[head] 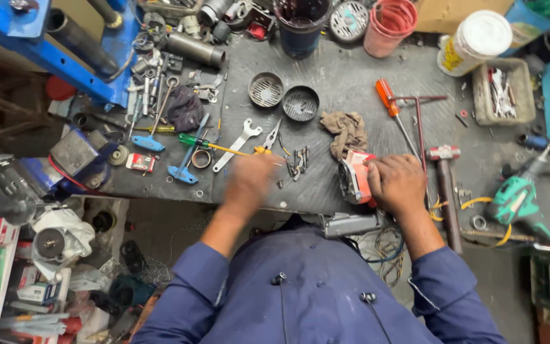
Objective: The person disassembles a red power tool, removes the motor and housing, and searches through a box of small parts. They then use a blue air blower to clean the tool's interior and wipe the housing with a cloth.
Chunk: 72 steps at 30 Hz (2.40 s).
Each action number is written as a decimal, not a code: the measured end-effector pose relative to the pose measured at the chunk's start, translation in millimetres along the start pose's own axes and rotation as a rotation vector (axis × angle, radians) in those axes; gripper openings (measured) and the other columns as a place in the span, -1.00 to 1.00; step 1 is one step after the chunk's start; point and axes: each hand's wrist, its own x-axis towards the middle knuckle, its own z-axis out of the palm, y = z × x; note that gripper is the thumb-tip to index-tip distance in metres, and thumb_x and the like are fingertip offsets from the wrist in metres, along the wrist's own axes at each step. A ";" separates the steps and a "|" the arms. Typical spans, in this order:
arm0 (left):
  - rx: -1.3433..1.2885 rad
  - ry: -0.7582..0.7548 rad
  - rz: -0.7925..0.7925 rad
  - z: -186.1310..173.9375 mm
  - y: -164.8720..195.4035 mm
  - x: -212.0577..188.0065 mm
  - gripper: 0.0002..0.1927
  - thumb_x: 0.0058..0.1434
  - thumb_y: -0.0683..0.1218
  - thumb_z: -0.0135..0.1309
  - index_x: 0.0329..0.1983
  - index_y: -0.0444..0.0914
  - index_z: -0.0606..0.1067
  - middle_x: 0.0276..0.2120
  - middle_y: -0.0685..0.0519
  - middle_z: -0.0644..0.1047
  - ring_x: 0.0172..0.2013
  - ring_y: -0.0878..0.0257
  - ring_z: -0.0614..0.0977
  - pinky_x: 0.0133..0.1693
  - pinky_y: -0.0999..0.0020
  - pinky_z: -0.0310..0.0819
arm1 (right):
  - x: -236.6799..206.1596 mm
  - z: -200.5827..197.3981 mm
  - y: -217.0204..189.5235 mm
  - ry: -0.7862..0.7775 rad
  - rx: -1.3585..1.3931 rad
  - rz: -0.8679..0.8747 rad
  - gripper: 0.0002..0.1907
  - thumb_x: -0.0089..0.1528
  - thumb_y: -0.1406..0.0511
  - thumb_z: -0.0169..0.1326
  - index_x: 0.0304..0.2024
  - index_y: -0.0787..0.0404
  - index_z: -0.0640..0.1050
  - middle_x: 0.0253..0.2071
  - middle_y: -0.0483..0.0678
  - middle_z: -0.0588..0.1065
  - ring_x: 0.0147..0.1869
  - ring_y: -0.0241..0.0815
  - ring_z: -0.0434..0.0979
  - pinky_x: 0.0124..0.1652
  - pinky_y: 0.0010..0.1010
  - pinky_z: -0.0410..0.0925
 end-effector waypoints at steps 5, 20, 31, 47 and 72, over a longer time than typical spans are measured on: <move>0.669 0.015 -0.191 -39.7 -80.2 -13.1 -0.60 0.19 -0.19 0.01 0.06 -0.04 0.61 0.08 -0.06 0.53 0.08 -0.01 0.49 0.03 0.03 0.29 | 4.7 0.7 12.4 -0.014 0.029 -0.015 -0.77 0.30 0.24 0.04 -0.39 0.16 0.63 -0.33 -0.06 0.60 -0.17 -0.07 0.58 -0.01 -0.18 0.31; 0.621 -0.272 0.324 -76.2 83.3 90.8 -0.75 0.21 0.10 0.15 -0.11 -0.02 0.67 -0.37 0.18 0.50 -0.29 0.21 0.54 -0.27 0.23 0.29 | -10.5 7.7 30.2 0.103 0.095 -0.016 -0.81 0.28 0.28 0.08 -0.38 0.23 0.62 -0.32 0.00 0.58 -0.14 0.00 0.56 -0.02 -0.13 0.33; 0.920 -0.479 0.619 -71.0 193.7 154.1 -0.87 0.16 -0.04 0.07 -0.46 -0.11 0.57 -0.46 0.18 0.43 -0.32 0.23 0.50 -0.29 0.27 0.29 | -18.2 9.1 36.4 0.168 0.119 -0.001 -0.82 0.26 0.27 0.10 -0.40 0.21 0.62 -0.32 -0.01 0.58 -0.15 -0.02 0.57 0.00 -0.15 0.33; 1.147 -0.619 0.761 -26.0 236.9 168.5 -0.76 0.05 0.03 0.01 -0.37 -0.11 0.65 -0.33 0.13 0.51 -0.15 0.17 0.49 -0.04 0.16 0.24 | -22.4 6.5 38.0 0.110 0.111 0.023 -0.78 0.29 0.24 0.07 -0.41 0.17 0.62 -0.34 -0.04 0.58 -0.15 -0.05 0.55 -0.01 -0.16 0.29; -1.188 -0.142 -0.309 33.8 162.0 122.9 -0.66 0.37 0.03 -0.05 -0.31 -0.35 0.49 -0.49 0.09 0.47 -0.49 0.41 0.41 -0.47 0.44 0.24 | 3.4 -3.8 45.1 -0.105 0.125 -0.078 -0.74 0.27 0.17 0.06 -0.32 0.17 0.67 -0.20 0.00 0.62 -0.08 0.07 0.57 -0.05 -0.10 0.39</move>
